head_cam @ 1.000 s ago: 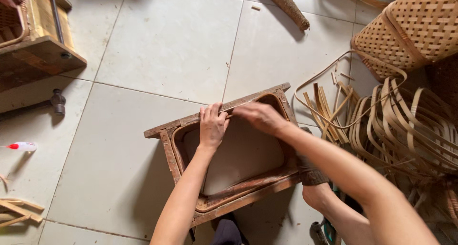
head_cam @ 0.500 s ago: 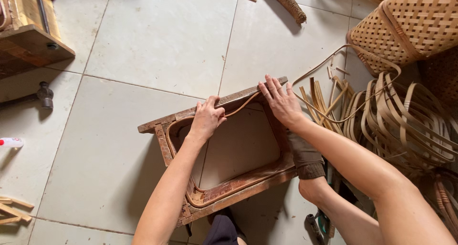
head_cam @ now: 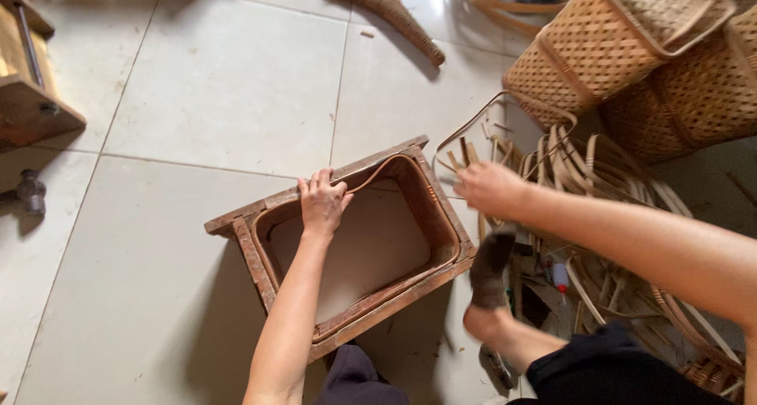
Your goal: The person kneels on the workshop floor fitting a woven bamboo basket body into a wooden frame, pressing the woven sides into place and tucking a bent rim strip along the top edge. They use scissors to trim and adjust the weave, then position additional thin strips around the rim.
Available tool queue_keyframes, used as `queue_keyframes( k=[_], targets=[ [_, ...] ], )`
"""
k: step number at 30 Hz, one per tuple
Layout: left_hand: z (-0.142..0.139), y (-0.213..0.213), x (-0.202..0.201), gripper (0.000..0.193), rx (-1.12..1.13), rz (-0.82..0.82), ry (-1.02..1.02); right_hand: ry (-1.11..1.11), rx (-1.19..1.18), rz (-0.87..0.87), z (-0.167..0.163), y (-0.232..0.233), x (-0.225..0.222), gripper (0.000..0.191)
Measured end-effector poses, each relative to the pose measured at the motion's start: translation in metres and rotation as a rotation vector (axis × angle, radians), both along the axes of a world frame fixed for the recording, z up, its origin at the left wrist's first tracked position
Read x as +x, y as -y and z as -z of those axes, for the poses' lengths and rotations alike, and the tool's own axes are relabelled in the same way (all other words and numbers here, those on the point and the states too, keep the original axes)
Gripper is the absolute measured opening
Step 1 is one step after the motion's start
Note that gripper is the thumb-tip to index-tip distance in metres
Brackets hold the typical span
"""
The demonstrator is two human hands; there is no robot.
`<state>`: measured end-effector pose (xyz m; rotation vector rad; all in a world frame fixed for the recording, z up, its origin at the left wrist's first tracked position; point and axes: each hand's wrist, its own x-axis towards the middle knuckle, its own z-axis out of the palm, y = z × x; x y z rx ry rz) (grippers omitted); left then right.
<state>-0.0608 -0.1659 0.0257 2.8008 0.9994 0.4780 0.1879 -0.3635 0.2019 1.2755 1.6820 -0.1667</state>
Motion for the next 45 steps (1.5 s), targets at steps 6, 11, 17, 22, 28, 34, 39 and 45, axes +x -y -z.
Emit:
queue_keyframes(
  k=[6, 11, 17, 22, 28, 34, 39, 45],
  targets=[
    [-0.004, 0.0, 0.004, 0.027, 0.001, -0.01, 0.04, -0.289, 0.084, -0.248, 0.059, 0.079, -0.05, 0.071],
    [-0.002, 0.0, 0.004, 0.027, -0.038, -0.015, 0.075, -0.631, 0.349, -0.077, 0.101, 0.106, -0.026, 0.042],
    [0.001, -0.006, 0.017, 0.053, 0.077, 0.006, 0.045, -0.844, 0.408, 0.362, 0.11, 0.036, 0.0, 0.062],
    [0.004, -0.011, 0.045, 0.094, 0.295, -0.045, -0.036, -0.92, 1.027, 1.112, 0.143, -0.067, 0.015, 0.085],
    [0.03, -0.03, 0.057, 0.079, 0.101, 0.053, -0.188, -0.993, 0.948, 1.3, 0.163, -0.07, 0.024, 0.064],
    [0.052, -0.036, 0.053, 0.078, 0.192, 0.002, -0.061, -1.111, 1.15, 0.369, 0.149, -0.05, -0.068, 0.043],
    [0.048, -0.036, 0.05, 0.079, 0.242, 0.006, -0.045, -1.52, -0.003, 0.262, 0.156, -0.029, -0.139, 0.029],
    [0.047, -0.039, 0.05, 0.08, 0.216, 0.024, -0.077, -1.599, -0.055, 0.196, 0.169, -0.035, -0.142, 0.025]
  ],
)
